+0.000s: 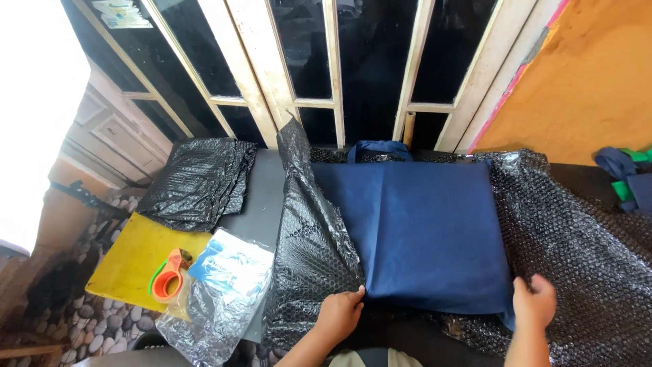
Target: Wrapping a blue pillow in bubble wrap and black plastic, then sealing it with adhesive tape.
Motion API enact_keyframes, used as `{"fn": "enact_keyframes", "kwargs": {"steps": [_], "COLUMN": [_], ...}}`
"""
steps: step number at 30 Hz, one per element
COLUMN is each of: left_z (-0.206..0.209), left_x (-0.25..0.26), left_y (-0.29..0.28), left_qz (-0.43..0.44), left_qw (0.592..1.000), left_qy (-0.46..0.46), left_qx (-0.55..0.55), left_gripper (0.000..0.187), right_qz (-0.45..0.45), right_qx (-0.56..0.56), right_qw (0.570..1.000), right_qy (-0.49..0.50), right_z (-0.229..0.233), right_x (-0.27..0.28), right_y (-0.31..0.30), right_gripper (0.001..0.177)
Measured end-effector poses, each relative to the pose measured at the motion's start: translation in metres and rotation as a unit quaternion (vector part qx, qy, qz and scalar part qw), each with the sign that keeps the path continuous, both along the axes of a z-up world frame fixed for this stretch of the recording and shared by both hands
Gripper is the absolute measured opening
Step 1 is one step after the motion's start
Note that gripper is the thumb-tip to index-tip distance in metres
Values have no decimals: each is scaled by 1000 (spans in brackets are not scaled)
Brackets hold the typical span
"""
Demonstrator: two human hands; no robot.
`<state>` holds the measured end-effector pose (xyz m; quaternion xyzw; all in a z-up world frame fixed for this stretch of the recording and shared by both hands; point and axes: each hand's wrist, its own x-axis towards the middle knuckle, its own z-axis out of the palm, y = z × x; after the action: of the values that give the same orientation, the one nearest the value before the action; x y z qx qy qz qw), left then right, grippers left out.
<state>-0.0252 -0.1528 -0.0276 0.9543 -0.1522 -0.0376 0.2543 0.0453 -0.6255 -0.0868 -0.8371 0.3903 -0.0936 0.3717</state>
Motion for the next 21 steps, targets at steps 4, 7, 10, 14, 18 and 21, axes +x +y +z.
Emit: {"fn": "enact_keyframes", "kwargs": {"steps": [4,7,10,14,18,21], "left_z": [-18,-12,-12,-11,82,84], "left_x": [-11,-14,-18,-14,-23,-33], "left_y": [-1,1,1,-1,19,57], "left_qz": [-21,-29,-38,-24,4,136], "left_qw": [998,998,998,998,993,965], "left_qy": [-41,-45,-47,-54,95,120], "left_qx": [36,31,33,8,-63,-192], "left_gripper": [53,57,63,69,67,41], "right_qz": [65,232,342,432,405,403], "right_qx": [40,184,210,31,44,52], "right_qw": [977,949,916,896,911,913], "right_qy": [-200,-102,24,104,61,-13], "right_z": [143,195,170,122,77,57], "right_x": [42,52,75,87,90,84], "right_y": [130,240,317,371,365,359], "right_gripper": [45,56,74,45,34,31]}}
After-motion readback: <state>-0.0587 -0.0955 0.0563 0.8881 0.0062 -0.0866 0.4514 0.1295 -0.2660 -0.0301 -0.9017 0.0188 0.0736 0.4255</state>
